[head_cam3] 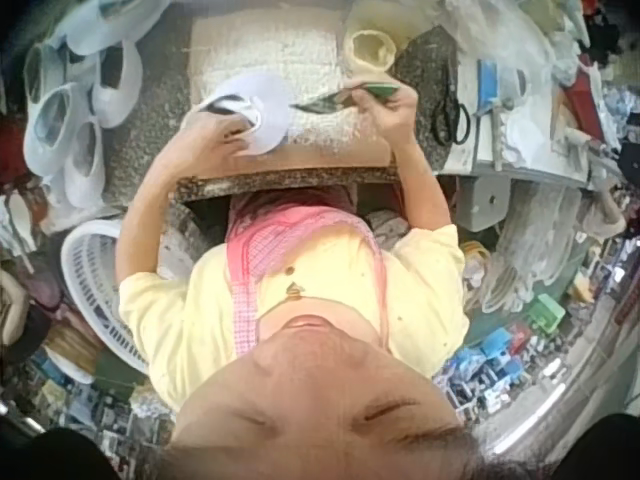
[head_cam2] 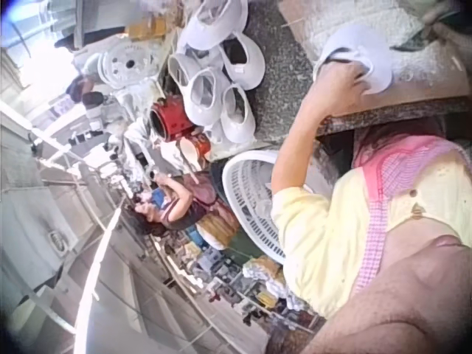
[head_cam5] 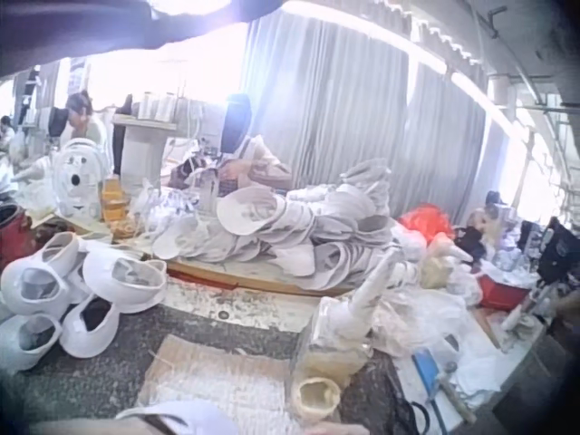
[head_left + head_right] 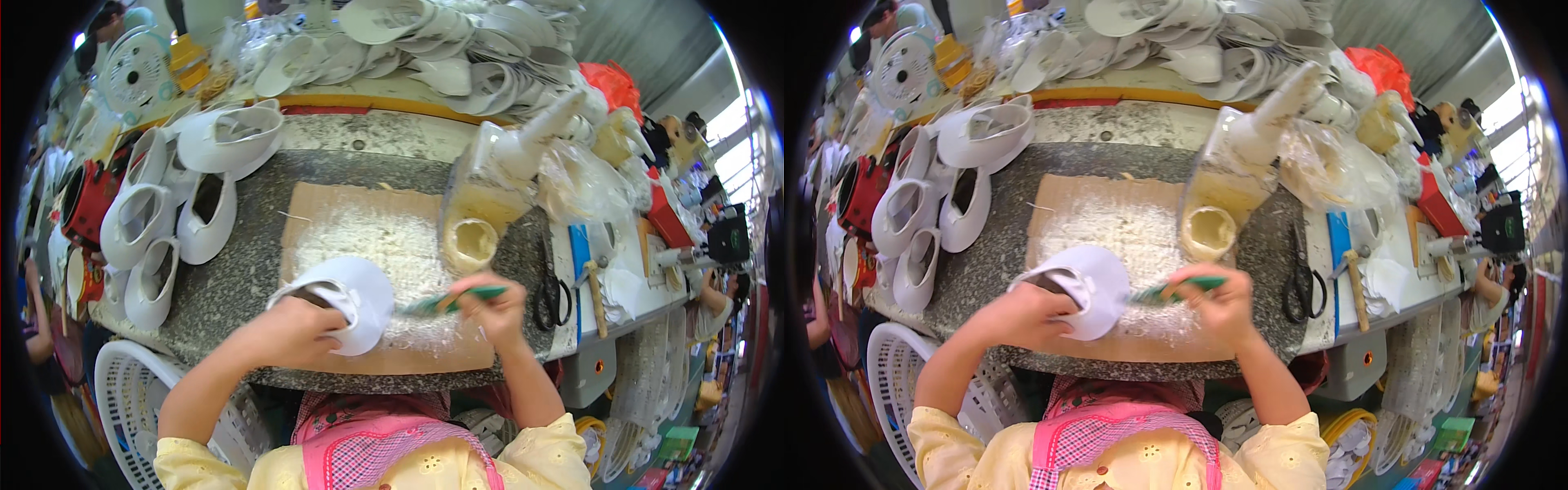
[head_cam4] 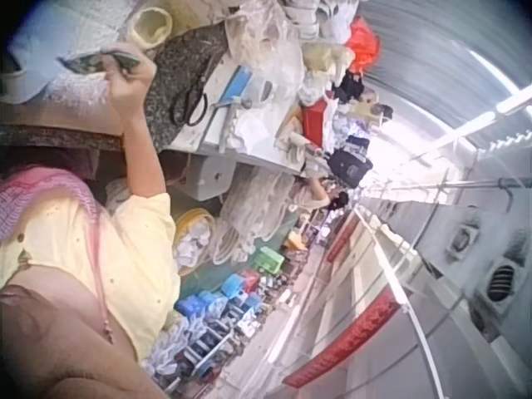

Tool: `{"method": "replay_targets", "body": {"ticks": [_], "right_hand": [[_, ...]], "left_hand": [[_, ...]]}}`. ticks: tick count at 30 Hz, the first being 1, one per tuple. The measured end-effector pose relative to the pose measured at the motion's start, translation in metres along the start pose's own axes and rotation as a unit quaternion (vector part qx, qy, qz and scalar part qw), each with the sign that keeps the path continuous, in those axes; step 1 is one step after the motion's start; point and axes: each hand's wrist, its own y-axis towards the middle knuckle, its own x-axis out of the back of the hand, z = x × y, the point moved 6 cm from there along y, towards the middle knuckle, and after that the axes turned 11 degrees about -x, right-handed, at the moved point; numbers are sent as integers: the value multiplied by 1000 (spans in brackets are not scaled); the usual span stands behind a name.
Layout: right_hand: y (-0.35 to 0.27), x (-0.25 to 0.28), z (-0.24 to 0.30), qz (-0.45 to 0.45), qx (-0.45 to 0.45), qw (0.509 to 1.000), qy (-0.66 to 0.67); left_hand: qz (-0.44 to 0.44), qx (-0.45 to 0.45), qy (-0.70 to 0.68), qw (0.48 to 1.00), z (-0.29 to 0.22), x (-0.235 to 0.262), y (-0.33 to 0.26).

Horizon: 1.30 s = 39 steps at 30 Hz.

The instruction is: The person takes shoe uppers from a basket, applies glue along their inner surfaces using a brush, and sets them on the workbench.

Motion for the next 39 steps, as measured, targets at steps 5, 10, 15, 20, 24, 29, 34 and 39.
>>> {"method": "replay_targets", "body": {"ticks": [5,10,15,20,24,29,34,39], "right_hand": [[12,58,30,-236,215,895,-312],[-2,75,48,-219,178,946,-162],[-35,138,6,-306,104,946,-23],[-28,86,-6,-163,82,976,121],[-5,26,11,-90,122,979,135],[15,-20,23,-55,124,983,125],[13,-49,24,19,119,993,10],[4,-59,32,98,124,986,45]], "left_hand": [[-348,84,-285,889,10,45,-10],[-309,221,-117,918,19,3,-7],[-212,235,-467,826,21,-28,19],[-171,164,-536,810,27,-38,17],[-200,174,-582,769,13,-26,16],[-263,170,-639,702,5,-25,6],[-329,150,-620,696,9,-19,-1],[-324,130,-657,668,4,-18,-2]]}}
